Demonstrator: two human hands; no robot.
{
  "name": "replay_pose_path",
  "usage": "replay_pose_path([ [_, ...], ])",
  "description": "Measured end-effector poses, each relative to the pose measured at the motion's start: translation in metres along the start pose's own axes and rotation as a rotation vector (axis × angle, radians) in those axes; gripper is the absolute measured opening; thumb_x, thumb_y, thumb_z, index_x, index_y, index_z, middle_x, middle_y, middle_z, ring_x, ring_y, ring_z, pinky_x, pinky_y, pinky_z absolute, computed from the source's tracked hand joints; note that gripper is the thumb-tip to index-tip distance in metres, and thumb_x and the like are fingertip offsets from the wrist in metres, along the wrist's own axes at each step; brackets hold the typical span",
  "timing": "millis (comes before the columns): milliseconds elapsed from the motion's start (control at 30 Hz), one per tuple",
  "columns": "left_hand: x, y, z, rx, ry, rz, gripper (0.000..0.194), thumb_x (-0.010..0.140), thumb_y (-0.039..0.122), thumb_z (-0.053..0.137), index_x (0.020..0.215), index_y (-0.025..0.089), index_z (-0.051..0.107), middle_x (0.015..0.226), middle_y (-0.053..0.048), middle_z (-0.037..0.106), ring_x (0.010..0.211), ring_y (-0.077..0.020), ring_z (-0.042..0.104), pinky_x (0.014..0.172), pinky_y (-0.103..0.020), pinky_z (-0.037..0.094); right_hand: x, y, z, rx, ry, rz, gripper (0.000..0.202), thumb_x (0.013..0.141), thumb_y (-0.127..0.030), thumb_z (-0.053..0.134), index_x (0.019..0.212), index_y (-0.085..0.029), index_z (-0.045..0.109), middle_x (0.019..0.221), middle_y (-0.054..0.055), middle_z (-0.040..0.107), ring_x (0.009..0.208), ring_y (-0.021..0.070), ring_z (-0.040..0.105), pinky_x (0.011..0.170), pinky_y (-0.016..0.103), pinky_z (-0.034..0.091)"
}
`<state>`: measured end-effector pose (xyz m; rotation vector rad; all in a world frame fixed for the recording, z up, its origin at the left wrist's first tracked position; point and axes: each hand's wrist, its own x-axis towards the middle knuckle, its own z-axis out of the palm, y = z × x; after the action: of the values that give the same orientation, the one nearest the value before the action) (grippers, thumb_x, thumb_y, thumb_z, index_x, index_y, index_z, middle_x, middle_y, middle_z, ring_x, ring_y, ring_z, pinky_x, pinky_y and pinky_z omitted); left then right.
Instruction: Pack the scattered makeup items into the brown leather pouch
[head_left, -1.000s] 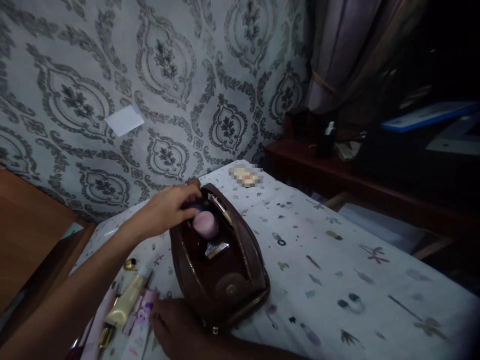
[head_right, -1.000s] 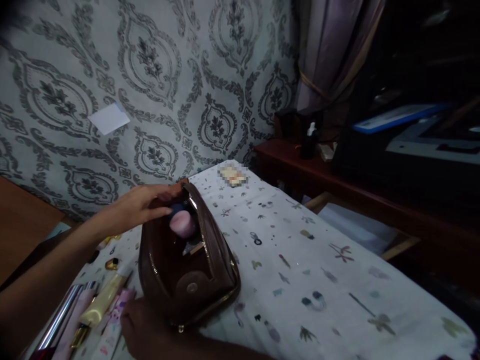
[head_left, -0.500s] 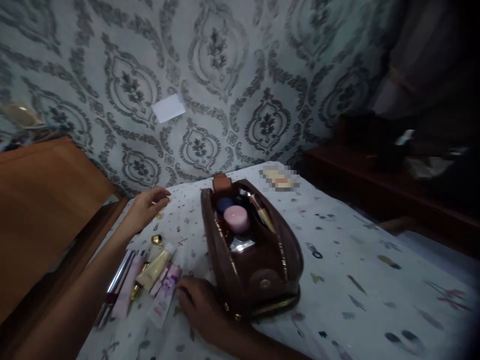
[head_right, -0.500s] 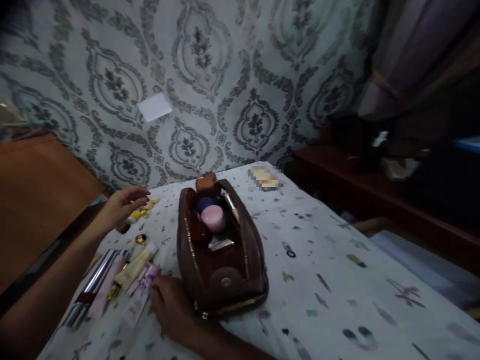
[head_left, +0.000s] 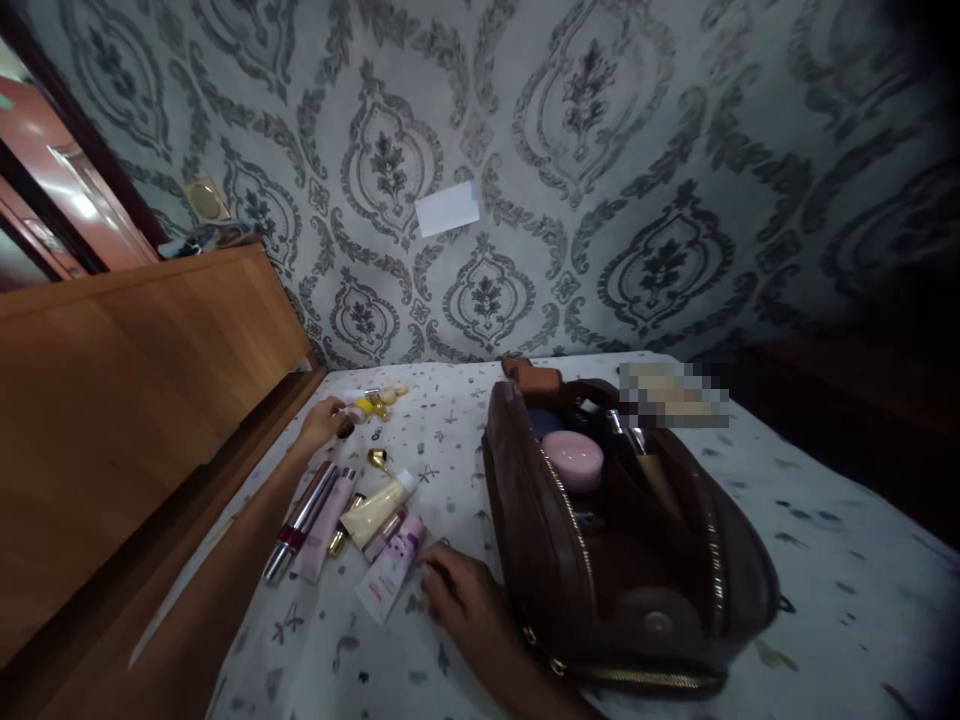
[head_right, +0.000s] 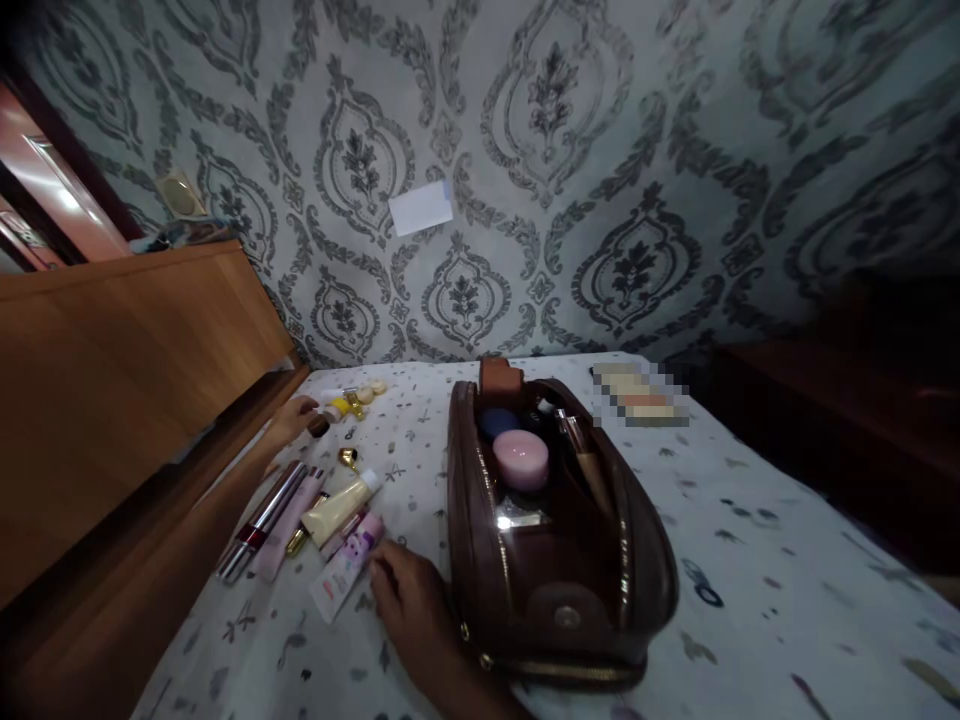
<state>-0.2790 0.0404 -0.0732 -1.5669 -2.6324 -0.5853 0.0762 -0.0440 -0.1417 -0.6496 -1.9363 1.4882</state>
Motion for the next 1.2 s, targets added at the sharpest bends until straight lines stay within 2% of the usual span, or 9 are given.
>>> replay_pose_path([
  [167, 0.010, 0.002, 0.023, 0.061, 0.026, -0.033, 0.036, 0.094, 0.036, 0.061, 0.125, 0.017, 0.059, 0.125, -0.010, 0.062, 0.107, -0.0235, 0.063, 0.090, -0.046, 0.055, 0.000, 0.000, 0.000, -0.002, -0.007, 0.015, 0.025, 0.093, -0.035, 0.040, 0.079, -0.019, 0.054, 0.067, -0.001, 0.051, 0.062, 0.0145, 0.052, 0.058, 0.023, 0.037],
  [433, 0.036, 0.043, 0.043, 0.108, 0.034, 0.080, 0.037, 0.094, 0.036, 0.061, 0.126, 0.018, 0.058, 0.129, -0.010, 0.060, 0.110, -0.0243, 0.062, 0.092, -0.047, 0.054, 0.000, -0.002, 0.000, -0.018, -0.009, 0.024, 0.024, 0.094, -0.033, 0.042, 0.080, -0.019, 0.055, 0.065, -0.002, 0.049, 0.061, 0.0139, 0.051, 0.060, 0.024, 0.036],
  [533, 0.047, 0.050, 0.049, 0.103, 0.021, 0.059, 0.038, 0.094, 0.036, 0.061, 0.127, 0.018, 0.058, 0.130, -0.011, 0.059, 0.111, -0.0247, 0.062, 0.092, -0.047, 0.054, 0.001, 0.000, 0.000, -0.022, -0.013, 0.015, 0.025, 0.095, -0.034, 0.041, 0.080, -0.019, 0.055, 0.064, -0.002, 0.049, 0.061, 0.0137, 0.051, 0.059, 0.023, 0.036],
  [633, 0.055, 0.040, 0.046, 0.097, 0.006, -0.030, 0.038, 0.094, 0.036, 0.061, 0.127, 0.018, 0.058, 0.129, -0.011, 0.060, 0.110, -0.0244, 0.062, 0.091, -0.047, 0.055, 0.002, 0.001, -0.001, -0.046, -0.011, 0.017, 0.024, 0.094, -0.032, 0.041, 0.080, -0.019, 0.055, 0.066, -0.002, 0.051, 0.062, 0.0138, 0.052, 0.059, 0.023, 0.036],
  [833, 0.063, 0.006, 0.028, 0.046, -0.086, -0.176, 0.036, 0.094, 0.036, 0.061, 0.125, 0.018, 0.059, 0.126, -0.010, 0.061, 0.107, -0.0232, 0.063, 0.089, -0.044, 0.056, 0.001, 0.000, -0.002, -0.061, -0.016, 0.015, 0.024, 0.095, -0.031, 0.040, 0.081, -0.019, 0.056, 0.067, -0.002, 0.052, 0.063, 0.0143, 0.052, 0.061, 0.024, 0.036],
  [933, 0.060, 0.000, 0.029, 0.001, -0.140, -0.174, 0.037, 0.094, 0.036, 0.061, 0.125, 0.017, 0.058, 0.126, -0.010, 0.061, 0.106, -0.0233, 0.064, 0.089, -0.045, 0.056, 0.001, 0.000, -0.002, -0.055, -0.017, 0.027, 0.023, 0.094, -0.031, 0.040, 0.082, -0.019, 0.057, 0.067, -0.001, 0.053, 0.062, 0.0148, 0.052, 0.060, 0.024, 0.036],
  [1067, 0.053, 0.001, 0.039, -0.058, -0.200, -0.139, 0.037, 0.094, 0.037, 0.062, 0.124, 0.017, 0.059, 0.124, -0.009, 0.062, 0.105, -0.0235, 0.064, 0.088, -0.044, 0.056, 0.001, 0.000, -0.002, -0.047, -0.030, 0.022, 0.026, 0.095, -0.035, 0.040, 0.082, -0.020, 0.055, 0.068, -0.001, 0.053, 0.062, 0.0145, 0.052, 0.060, 0.024, 0.037],
  [1200, 0.047, 0.002, 0.045, -0.133, -0.159, -0.067, 0.036, 0.094, 0.036, 0.062, 0.124, 0.017, 0.059, 0.123, -0.010, 0.062, 0.105, -0.0231, 0.064, 0.087, -0.044, 0.056, 0.002, 0.001, -0.002, -0.056, -0.040, 0.017, 0.026, 0.095, -0.037, 0.040, 0.084, -0.020, 0.056, 0.069, -0.001, 0.054, 0.062, 0.0145, 0.053, 0.060, 0.024, 0.037],
])
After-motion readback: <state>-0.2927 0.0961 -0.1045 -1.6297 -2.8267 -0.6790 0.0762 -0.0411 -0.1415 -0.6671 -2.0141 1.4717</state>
